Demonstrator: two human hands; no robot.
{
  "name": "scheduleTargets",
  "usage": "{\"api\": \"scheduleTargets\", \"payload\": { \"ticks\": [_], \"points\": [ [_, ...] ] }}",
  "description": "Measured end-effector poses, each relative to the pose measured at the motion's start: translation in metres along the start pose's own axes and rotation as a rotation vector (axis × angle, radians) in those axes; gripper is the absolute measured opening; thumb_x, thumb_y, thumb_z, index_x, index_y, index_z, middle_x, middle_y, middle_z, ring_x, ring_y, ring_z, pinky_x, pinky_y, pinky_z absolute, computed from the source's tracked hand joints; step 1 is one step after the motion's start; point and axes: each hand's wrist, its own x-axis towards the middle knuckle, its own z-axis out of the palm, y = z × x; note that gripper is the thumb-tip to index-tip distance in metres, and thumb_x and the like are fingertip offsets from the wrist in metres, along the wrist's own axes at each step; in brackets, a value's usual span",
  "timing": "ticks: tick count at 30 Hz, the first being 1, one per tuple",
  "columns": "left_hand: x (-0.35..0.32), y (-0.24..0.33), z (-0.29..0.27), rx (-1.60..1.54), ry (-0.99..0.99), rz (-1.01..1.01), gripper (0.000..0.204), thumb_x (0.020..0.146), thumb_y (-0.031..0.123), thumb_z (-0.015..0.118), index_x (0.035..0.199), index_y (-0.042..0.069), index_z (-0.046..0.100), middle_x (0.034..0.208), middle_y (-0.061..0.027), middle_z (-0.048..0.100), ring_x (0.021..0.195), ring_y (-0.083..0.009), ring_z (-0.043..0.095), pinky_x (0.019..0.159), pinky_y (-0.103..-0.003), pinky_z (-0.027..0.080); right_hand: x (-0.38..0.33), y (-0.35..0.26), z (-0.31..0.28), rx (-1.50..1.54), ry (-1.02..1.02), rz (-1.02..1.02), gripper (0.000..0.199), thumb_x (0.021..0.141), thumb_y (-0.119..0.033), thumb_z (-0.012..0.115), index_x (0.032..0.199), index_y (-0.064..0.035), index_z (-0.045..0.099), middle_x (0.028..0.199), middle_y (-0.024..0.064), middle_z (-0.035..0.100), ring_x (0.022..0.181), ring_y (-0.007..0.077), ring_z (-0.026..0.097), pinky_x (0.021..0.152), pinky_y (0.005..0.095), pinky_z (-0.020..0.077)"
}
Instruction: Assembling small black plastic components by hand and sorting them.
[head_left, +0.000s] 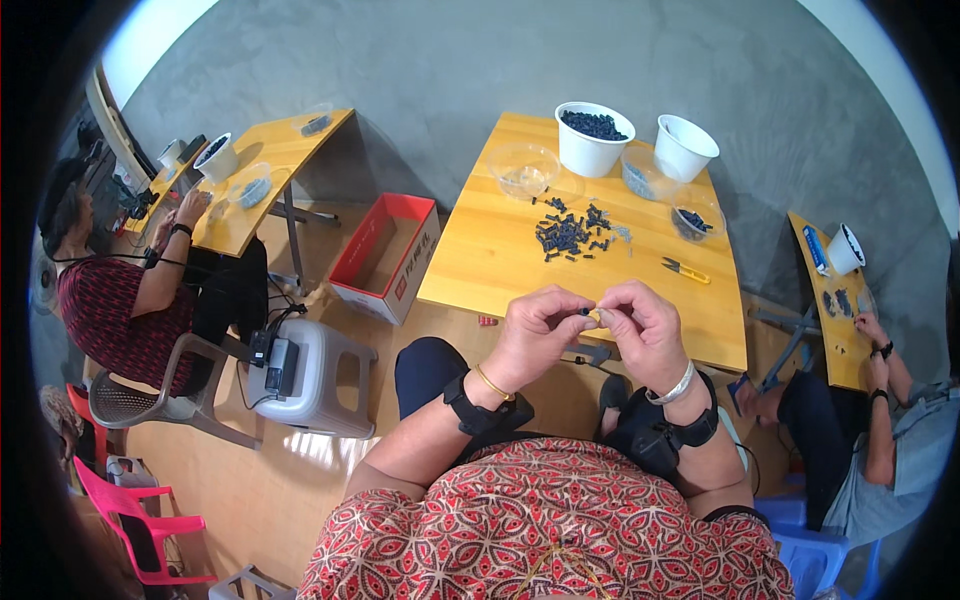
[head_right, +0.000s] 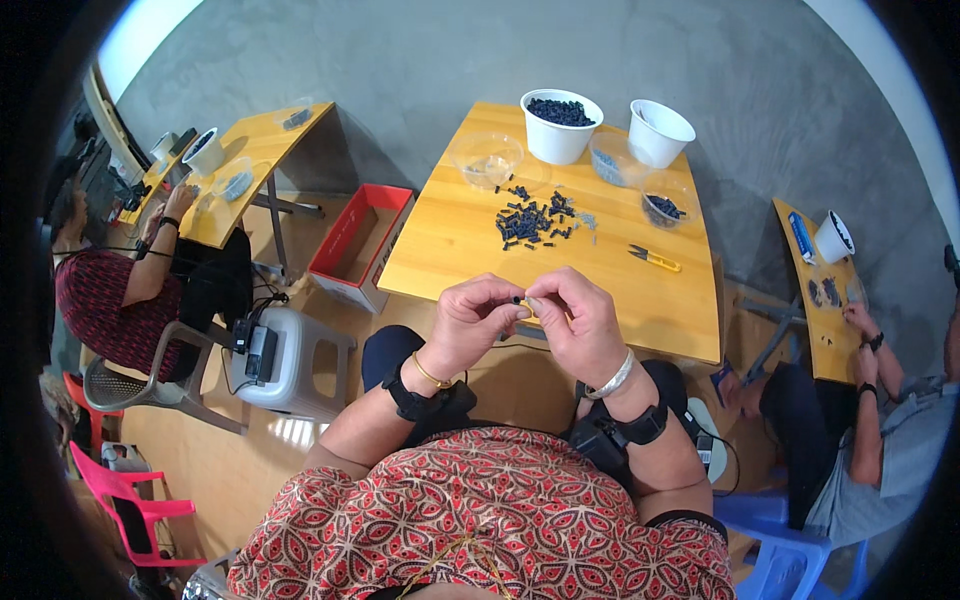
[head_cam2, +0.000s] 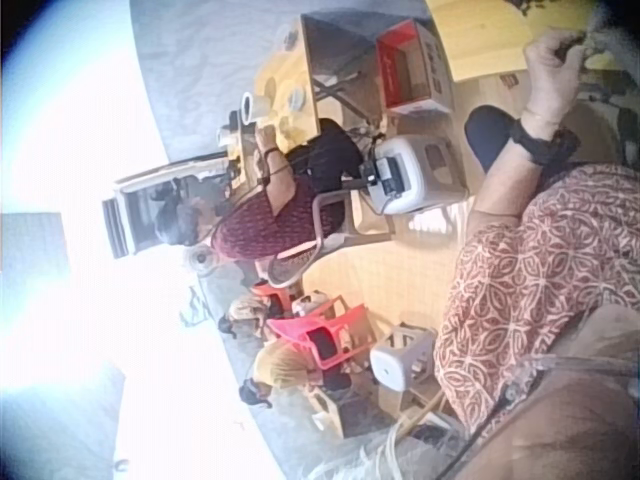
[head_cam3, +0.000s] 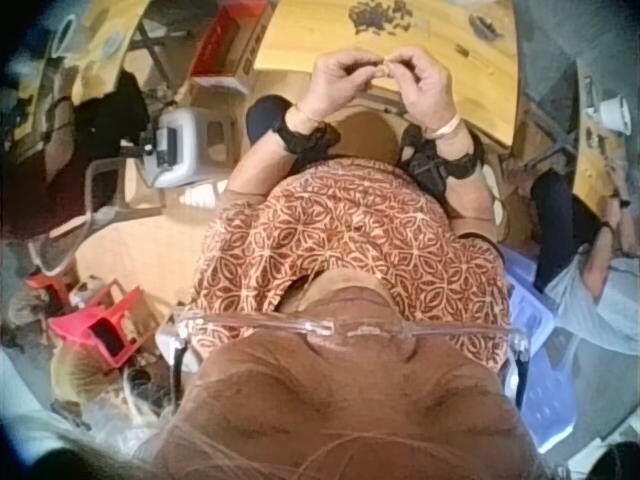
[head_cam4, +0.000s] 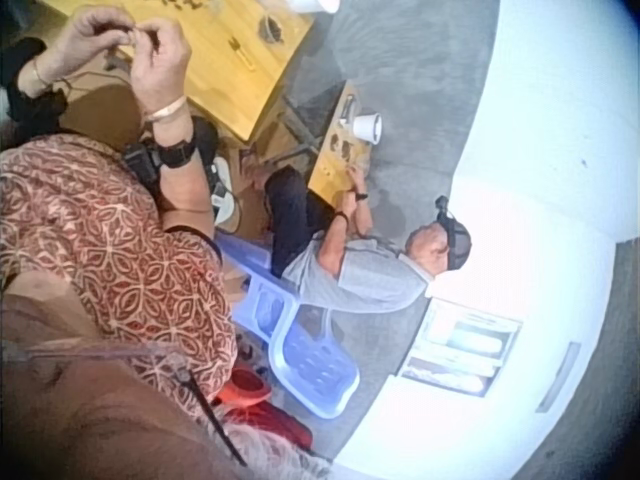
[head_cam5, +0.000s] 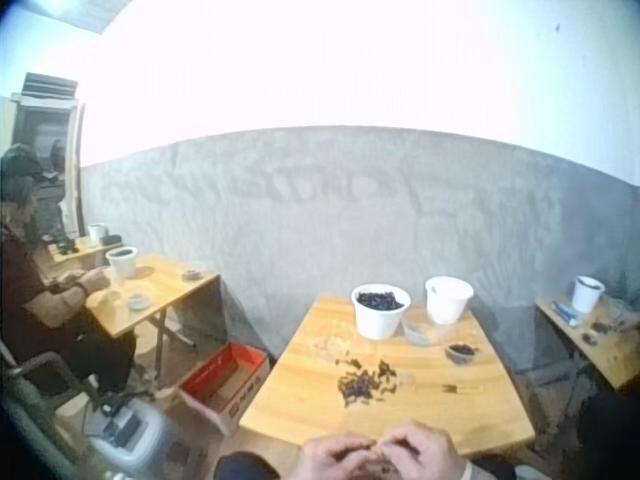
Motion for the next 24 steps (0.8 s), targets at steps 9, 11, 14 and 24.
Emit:
{"api": "scheduleTargets", "payload": {
  "ticks": [9,11,14,24],
  "points": [
    [-0.0006,-0.0039,0.0003,0.420,0.073,0.134,0.011,0.073,-0.004,0.065,0.083,0.000,0.063,0.074,-0.0042,0.057,0.057,-0.0070,0.056,0.049,-0.020,0.045,0.0033,-0.0028,0.0020,-0.215,-0.053,-0.138,0.013,0.073,0.008,0.052,0.082,-0.0008,0.053,0.076,0.0119,0.053,0.066,0.0256,0.056,0.058,0.0304,0.0454],
    [-0.0002,-0.0001,0.0013,0.508,0.086,0.231,0.014,0.069,-0.004,0.066,0.082,0.000,0.063,0.073,-0.0067,0.058,0.059,-0.0119,0.057,0.051,-0.023,0.045,0.0029,-0.0009,0.0011,-0.241,-0.065,-0.150,0.014,0.072,0.009,0.052,0.082,-0.0006,0.053,0.076,0.0122,0.053,0.067,0.0265,0.056,0.059,0.0314,0.0456],
    [0.0002,0.0009,0.0008,0.579,0.095,0.304,0.015,0.067,-0.005,0.066,0.081,0.001,0.063,0.072,-0.0091,0.058,0.061,-0.0176,0.058,0.054,-0.026,0.045,0.0032,-0.0020,0.0031,-0.309,-0.087,-0.207,0.016,0.070,0.010,0.052,0.082,-0.0003,0.053,0.077,0.0130,0.052,0.069,0.0284,0.055,0.060,0.0332,0.0458],
    [-0.0019,-0.0004,0.0002,0.565,0.044,0.202,0.016,0.068,-0.005,0.064,0.082,0.001,0.063,0.072,-0.0104,0.058,0.064,-0.0208,0.059,0.055,-0.028,0.046,0.0000,0.0021,-0.0019,-0.342,-0.132,-0.200,0.016,0.069,0.010,0.052,0.081,0.0002,0.053,0.076,0.0138,0.053,0.069,0.0304,0.055,0.060,0.0346,0.0457]
  ]
}}
